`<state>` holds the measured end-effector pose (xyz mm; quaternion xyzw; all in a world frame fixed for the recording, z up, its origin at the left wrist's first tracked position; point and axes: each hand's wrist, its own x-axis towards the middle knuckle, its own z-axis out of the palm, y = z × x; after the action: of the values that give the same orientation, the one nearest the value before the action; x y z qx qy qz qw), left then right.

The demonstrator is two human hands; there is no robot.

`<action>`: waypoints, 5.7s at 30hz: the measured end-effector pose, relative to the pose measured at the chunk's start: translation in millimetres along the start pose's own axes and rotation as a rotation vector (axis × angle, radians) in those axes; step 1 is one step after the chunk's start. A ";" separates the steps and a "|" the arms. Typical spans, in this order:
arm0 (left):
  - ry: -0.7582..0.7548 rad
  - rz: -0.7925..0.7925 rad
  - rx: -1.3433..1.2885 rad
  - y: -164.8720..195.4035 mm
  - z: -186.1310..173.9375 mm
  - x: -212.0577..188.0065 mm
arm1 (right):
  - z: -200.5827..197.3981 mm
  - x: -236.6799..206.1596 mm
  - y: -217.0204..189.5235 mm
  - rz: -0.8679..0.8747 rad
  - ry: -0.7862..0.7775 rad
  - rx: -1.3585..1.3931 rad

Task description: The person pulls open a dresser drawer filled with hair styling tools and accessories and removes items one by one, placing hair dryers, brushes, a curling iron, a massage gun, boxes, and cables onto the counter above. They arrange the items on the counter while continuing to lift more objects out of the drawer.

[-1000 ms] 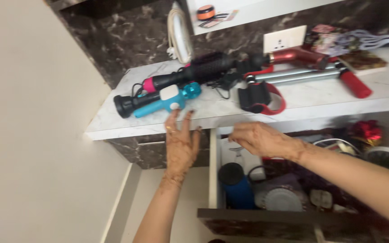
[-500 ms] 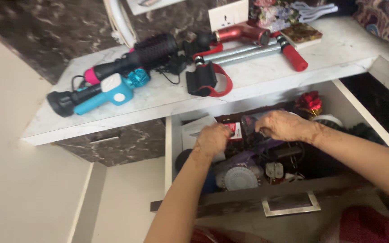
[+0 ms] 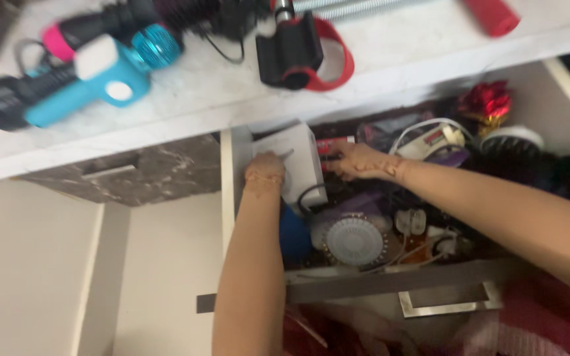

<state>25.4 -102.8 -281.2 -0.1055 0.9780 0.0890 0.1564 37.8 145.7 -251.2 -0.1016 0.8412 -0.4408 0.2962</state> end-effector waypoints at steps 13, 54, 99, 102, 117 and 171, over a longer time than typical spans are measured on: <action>0.194 -0.048 -0.079 -4.3 21.8 -13.1 | 43.3 -18.3 -26.6 0.141 -0.071 0.395; -0.257 0.452 -1.017 93.9 -177.9 -280.5 | -111.1 -266.6 -100.8 0.186 0.133 0.563; 1.129 0.269 -0.877 -166.6 -261.6 -91.1 | 31.0 84.3 -376.6 -0.573 0.169 0.552; 1.122 0.210 -0.814 -168.5 -263.2 -89.7 | 33.1 91.3 -374.5 -0.621 0.216 0.492; 1.399 0.430 -0.440 -72.7 -239.4 -192.2 | -33.7 -64.3 -308.1 -0.716 0.067 0.034; 0.017 0.558 0.334 73.4 101.4 6.4 | -32.0 -22.1 76.5 0.057 0.110 0.342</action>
<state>31.4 -12.3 -367.7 0.1928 0.9716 -0.0343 0.1329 43.7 222.3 -289.6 -0.0016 0.7714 -0.5739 0.2749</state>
